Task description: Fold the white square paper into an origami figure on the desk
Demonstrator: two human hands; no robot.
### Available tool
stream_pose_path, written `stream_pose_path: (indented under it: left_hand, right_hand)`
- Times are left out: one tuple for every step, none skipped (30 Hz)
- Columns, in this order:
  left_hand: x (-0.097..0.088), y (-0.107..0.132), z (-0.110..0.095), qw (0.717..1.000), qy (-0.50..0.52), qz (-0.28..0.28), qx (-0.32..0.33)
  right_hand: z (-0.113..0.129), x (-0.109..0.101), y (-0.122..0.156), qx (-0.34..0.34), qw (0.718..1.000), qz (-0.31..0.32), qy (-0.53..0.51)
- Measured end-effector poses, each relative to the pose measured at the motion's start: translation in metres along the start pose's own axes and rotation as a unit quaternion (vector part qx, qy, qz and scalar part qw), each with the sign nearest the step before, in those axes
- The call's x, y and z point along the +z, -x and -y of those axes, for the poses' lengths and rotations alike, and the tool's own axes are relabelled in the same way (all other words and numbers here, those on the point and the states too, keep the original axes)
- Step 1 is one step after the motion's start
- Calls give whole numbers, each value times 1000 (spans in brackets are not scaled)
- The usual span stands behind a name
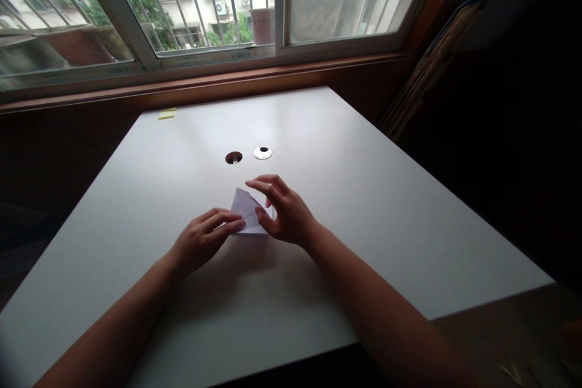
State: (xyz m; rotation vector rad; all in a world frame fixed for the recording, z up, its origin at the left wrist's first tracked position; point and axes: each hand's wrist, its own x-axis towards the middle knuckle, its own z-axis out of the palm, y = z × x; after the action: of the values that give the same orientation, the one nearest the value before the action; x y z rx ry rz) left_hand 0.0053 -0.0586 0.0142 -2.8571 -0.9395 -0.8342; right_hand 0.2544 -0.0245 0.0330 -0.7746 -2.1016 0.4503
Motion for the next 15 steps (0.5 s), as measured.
stream_pose_path:
  left_hand:
    - [1,0,0,1000,12,0,11]
    - [1,0,1,999,26,-1,20]
    - [3,0,1,999,41,-1,27]
    - [4,0,2,998,58,-1,31]
    - [5,0,3,997,77,-1,31]
    - [7,1,3,995,97,-2,28]
    - [8,1,4,993,119,-3,21]
    - [9,1,4,990,142,-4,13]
    - [10,1,5,986,168,-8,1]
    - [10,2,6,981,196,-15,-11]
    - [10,2,6,973,226,-27,-24]
    - [9,2,7,965,258,-38,-37]
    - [8,2,8,955,290,-48,-50]
    - [7,2,9,944,319,-54,-61]
    - [6,2,10,935,344,-53,-70]
  right_hand:
    - [1,-1,-1,-18,1000,2,-1]
    - [2,-3,-2,-34,999,5,-2]
    - [3,-4,-4,-45,999,12,-3]
    - [4,-5,-5,-55,998,25,-8]
    - [5,-6,-6,-62,997,40,-18]
    - [6,-7,-6,-67,996,55,-33]
    - [7,-8,-7,-69,994,66,-51]
    - [7,-9,-7,-69,992,73,-72]
    - [7,-9,-7,-67,991,76,-93]
    - [6,-9,-6,-61,989,74,-114]
    - [6,-9,-6,-52,987,70,-135]
    - [5,-9,-6,-40,985,66,-156]
    - [4,-10,-5,-27,982,63,-176]
    - [3,-10,-5,-14,979,61,-194]
    - [2,-10,-4,-3,975,60,-212]
